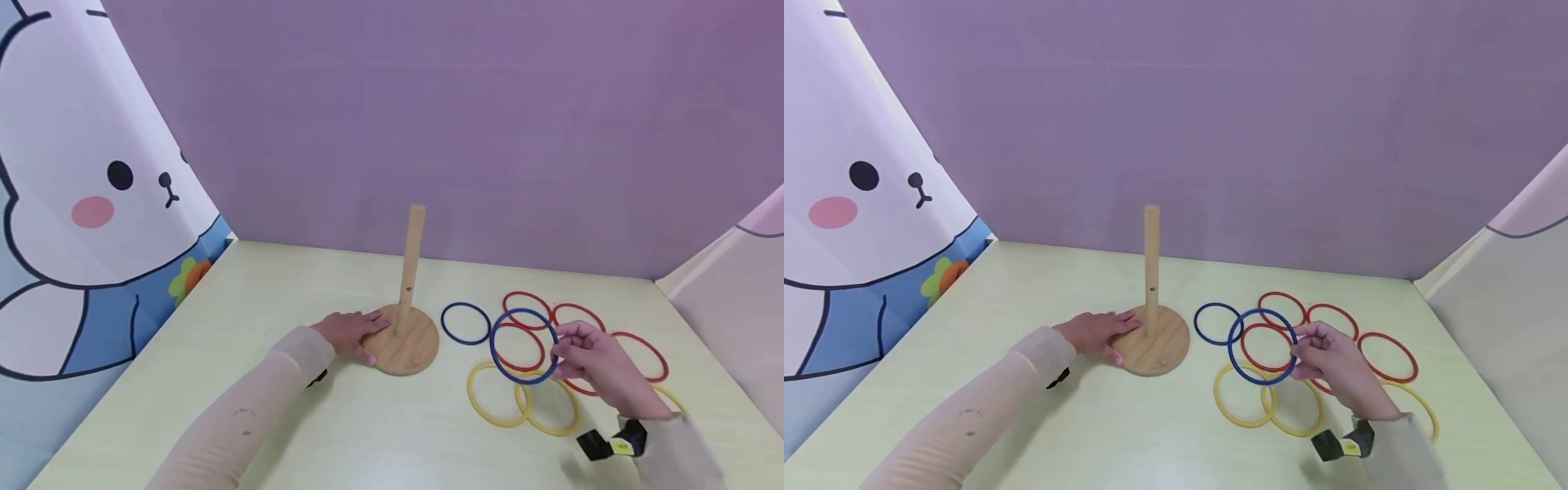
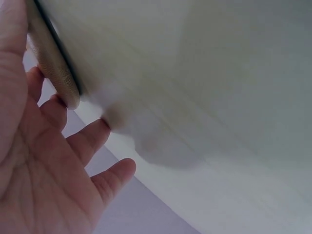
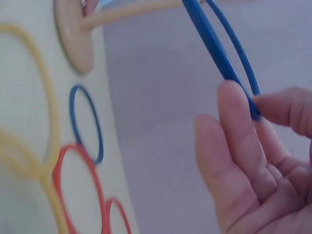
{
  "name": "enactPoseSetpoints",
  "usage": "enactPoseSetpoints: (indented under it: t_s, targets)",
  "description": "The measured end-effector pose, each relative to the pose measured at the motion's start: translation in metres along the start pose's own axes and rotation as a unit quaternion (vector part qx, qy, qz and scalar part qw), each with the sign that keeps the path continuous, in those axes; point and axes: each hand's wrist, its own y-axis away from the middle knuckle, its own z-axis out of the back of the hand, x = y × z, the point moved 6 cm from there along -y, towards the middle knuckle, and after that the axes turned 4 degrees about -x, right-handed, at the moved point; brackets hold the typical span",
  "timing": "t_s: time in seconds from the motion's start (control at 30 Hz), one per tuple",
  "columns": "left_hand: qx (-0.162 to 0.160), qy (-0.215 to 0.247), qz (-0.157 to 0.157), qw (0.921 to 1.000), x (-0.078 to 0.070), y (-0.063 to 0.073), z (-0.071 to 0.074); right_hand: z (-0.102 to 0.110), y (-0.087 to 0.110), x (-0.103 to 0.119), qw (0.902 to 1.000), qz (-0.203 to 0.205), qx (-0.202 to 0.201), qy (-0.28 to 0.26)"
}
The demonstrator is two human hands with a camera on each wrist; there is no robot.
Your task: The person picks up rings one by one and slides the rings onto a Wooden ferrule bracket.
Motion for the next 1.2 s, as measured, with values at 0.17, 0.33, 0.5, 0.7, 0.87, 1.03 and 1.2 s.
enactPoseSetpoints:
  t_s: [0.17,0.33,0.5,0.7,0.87,1.03,1.2]
  targets:
    - [-0.008,0.002,-0.001,1.0000,0.001,-0.002,-0.001,-0.016,-0.013,0.014,0.9985,-0.011,-0.032,-0.043]
    - [-0.011,0.006,-0.006,0.9999,0.000,-0.001,-0.001,-0.030,-0.027,0.037,0.9977,-0.021,-0.052,-0.039]
    - [-0.007,0.003,-0.007,0.9999,-0.001,0.001,-0.001,-0.041,-0.035,0.061,0.9977,-0.009,-0.038,-0.055]
    - [-0.012,-0.011,-0.015,0.9997,-0.004,0.003,0.002,-0.050,-0.042,0.093,0.9984,0.006,-0.029,-0.048]
    - [-0.016,-0.024,-0.013,0.9995,-0.003,0.005,0.002,-0.065,-0.052,0.116,0.9990,0.010,-0.031,-0.030]
    - [-0.015,-0.028,-0.011,0.9994,-0.004,0.006,0.001,-0.081,-0.059,0.132,0.9989,0.026,-0.024,-0.032]
    - [-0.011,-0.030,-0.011,0.9994,-0.005,0.006,0.003,-0.093,-0.065,0.145,0.9980,0.045,-0.027,-0.035]
